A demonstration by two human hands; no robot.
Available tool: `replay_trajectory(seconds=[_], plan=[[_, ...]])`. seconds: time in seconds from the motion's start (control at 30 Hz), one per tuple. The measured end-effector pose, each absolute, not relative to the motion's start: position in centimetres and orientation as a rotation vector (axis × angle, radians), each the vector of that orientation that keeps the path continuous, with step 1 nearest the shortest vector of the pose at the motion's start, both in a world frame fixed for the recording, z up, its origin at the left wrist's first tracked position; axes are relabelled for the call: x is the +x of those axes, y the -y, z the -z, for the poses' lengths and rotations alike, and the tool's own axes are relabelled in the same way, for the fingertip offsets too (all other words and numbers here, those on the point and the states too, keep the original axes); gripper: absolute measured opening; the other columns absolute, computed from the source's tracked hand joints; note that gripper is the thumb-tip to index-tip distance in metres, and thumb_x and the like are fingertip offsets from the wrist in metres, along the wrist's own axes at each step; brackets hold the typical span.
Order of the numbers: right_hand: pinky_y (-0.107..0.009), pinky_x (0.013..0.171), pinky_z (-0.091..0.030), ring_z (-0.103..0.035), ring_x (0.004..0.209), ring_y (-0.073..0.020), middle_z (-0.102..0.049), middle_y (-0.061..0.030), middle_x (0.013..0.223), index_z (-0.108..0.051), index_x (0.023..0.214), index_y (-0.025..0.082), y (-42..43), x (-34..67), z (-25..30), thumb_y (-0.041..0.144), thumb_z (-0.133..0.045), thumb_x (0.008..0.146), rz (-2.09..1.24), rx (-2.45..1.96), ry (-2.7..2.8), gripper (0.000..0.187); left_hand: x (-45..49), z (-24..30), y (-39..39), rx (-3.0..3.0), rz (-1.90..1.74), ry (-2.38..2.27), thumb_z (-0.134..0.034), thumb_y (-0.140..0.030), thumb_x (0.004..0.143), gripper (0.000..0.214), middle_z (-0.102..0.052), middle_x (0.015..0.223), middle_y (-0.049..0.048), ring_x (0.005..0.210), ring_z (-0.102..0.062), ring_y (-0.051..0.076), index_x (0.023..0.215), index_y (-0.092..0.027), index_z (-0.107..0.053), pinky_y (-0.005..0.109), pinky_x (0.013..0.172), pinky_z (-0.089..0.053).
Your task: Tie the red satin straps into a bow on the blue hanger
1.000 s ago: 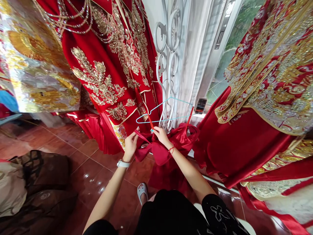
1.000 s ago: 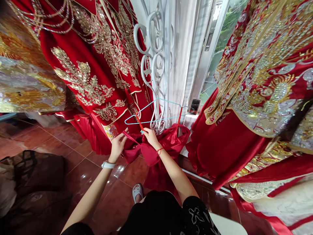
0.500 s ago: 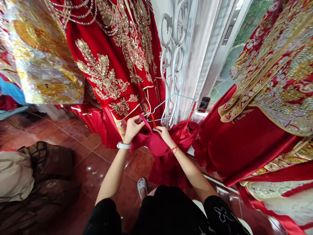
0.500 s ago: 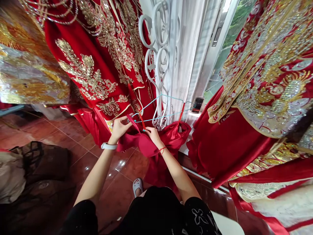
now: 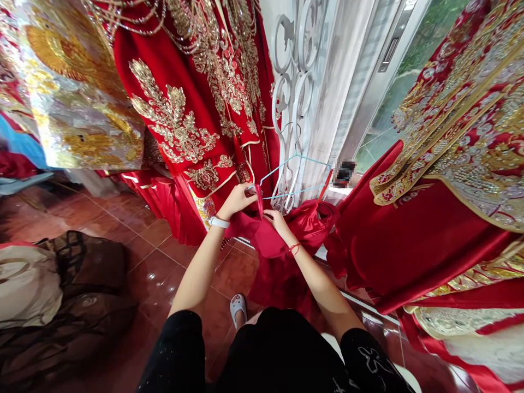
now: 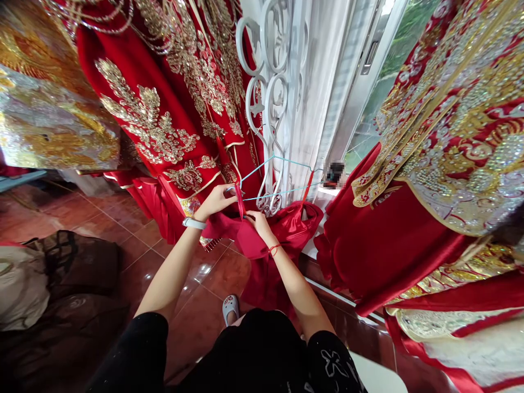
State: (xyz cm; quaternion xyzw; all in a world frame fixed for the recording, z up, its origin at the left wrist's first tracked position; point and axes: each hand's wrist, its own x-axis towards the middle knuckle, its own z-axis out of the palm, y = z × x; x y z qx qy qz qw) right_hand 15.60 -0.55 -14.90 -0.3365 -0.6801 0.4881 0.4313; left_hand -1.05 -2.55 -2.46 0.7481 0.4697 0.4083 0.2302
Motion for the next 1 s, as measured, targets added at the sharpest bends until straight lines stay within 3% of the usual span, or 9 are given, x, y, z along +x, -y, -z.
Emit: replay_trajectory(seconds=[0.13,0.27,0.33,0.4,0.53,0.67,0.8,1.0], plan=[[-0.040,0.110,-0.045,-0.067,0.111,-0.0219,-0.077,-0.0043,0.107,-0.076,0.098,0.023,0.4,16.8,13.9,0.048,-0.055,0.092,-1.414,-0.734,1.639,0.033,-1.5,3.1,3.2,1.951,-1.237,-1.249,-0.067,-0.029,0.074,0.026,-0.063,0.092,0.0021,0.085,-0.058,0.015,0.096,-0.017,-0.059,0.028,0.085,-0.048],[-0.041,0.111,-0.045,-0.066,0.112,-0.0217,-0.076,-0.0028,0.112,-0.075,0.105,0.024,0.7,17.8,12.7,0.046,-0.066,0.087,-1.536,-0.667,1.686,0.030,-1.3,3.2,3.9,1.951,-1.197,-1.209,-0.072,-0.036,0.076,0.045,-0.066,0.115,0.0078,0.104,-0.062,0.021,0.116,-0.018,-0.061,0.032,0.096,-0.048],[-0.041,0.111,-0.045,-0.066,0.114,-0.0222,-0.075,-0.0038,0.111,-0.075,0.105,0.024,0.9,18.1,12.4,0.049,-0.061,0.089,-1.595,-0.621,1.681,0.033,-1.1,3.1,4.1,1.955,-1.163,-1.186,-0.075,-0.041,0.075,0.045,-0.070,0.110,0.0091,0.100,-0.065,0.022,0.111,-0.016,-0.065,0.033,0.093,-0.050],[-0.040,0.108,-0.047,-0.065,0.115,-0.0211,-0.074,-0.0037,0.116,-0.070,0.116,0.026,1.1,18.2,12.2,0.048,-0.061,0.089,-1.652,-0.589,1.625,0.037,-0.9,3.0,4.2,1.940,-1.158,-1.194,-0.076,-0.045,0.076,0.038,-0.073,0.097,0.0078,0.089,-0.066,0.021,0.097,-0.014,-0.070,0.031,0.086,-0.051],[-0.037,0.103,-0.049,-0.067,0.109,-0.0185,-0.073,-0.0017,0.115,-0.054,0.138,0.029,1.2,18.2,12.1,0.034,-0.076,0.078,-1.674,-0.657,1.578,0.064,-0.6,3.2,3.9,1.871,-1.174,-1.165,-0.072,-0.051,0.079,0.037,-0.071,0.077,0.0044,0.074,-0.063,0.017,0.078,-0.014,-0.069,0.029,0.075,-0.051],[-0.036,0.102,-0.048,-0.066,0.103,-0.0187,-0.074,-0.0021,0.109,-0.068,0.117,0.025,0.3,17.6,11.7,0.032,-0.077,0.074,-1.641,-0.751,1.601,0.044,-0.6,3.7,3.6,1.826,-1.180,-1.119,-0.072,-0.051,0.078,0.037,-0.071,0.076,0.0052,0.071,-0.063,0.017,0.081,-0.014,-0.071,0.030,0.072,-0.051],[-0.034,0.096,-0.049,-0.066,0.096,-0.0181,-0.073,-0.0035,0.101,-0.070,0.094,0.020,-0.2,15.9,11.8,0.032,-0.074,0.075,-1.552,-0.796,1.538,0.022,-0.8,4.0,3.4,1.822,-1.211,-1.125,-0.072,-0.049,0.078,0.036,-0.072,0.077,0.0058,0.073,-0.064,0.018,0.081,-0.014,-0.071,0.030,0.075,-0.051],[-0.032,0.082,-0.051,-0.065,0.084,-0.0179,-0.071,-0.0040,0.096,-0.067,0.104,0.021,0.9,17.5,12.5,0.038,-0.068,0.078,-1.116,-0.864,1.534,0.031,-1.9,3.5,2.8,1.866,-1.200,-1.169,-0.073,-0.051,0.076,0.038,-0.065,0.068,0.0018,0.066,-0.059,0.015,0.070,-0.015,-0.065,0.028,0.069,-0.050]])
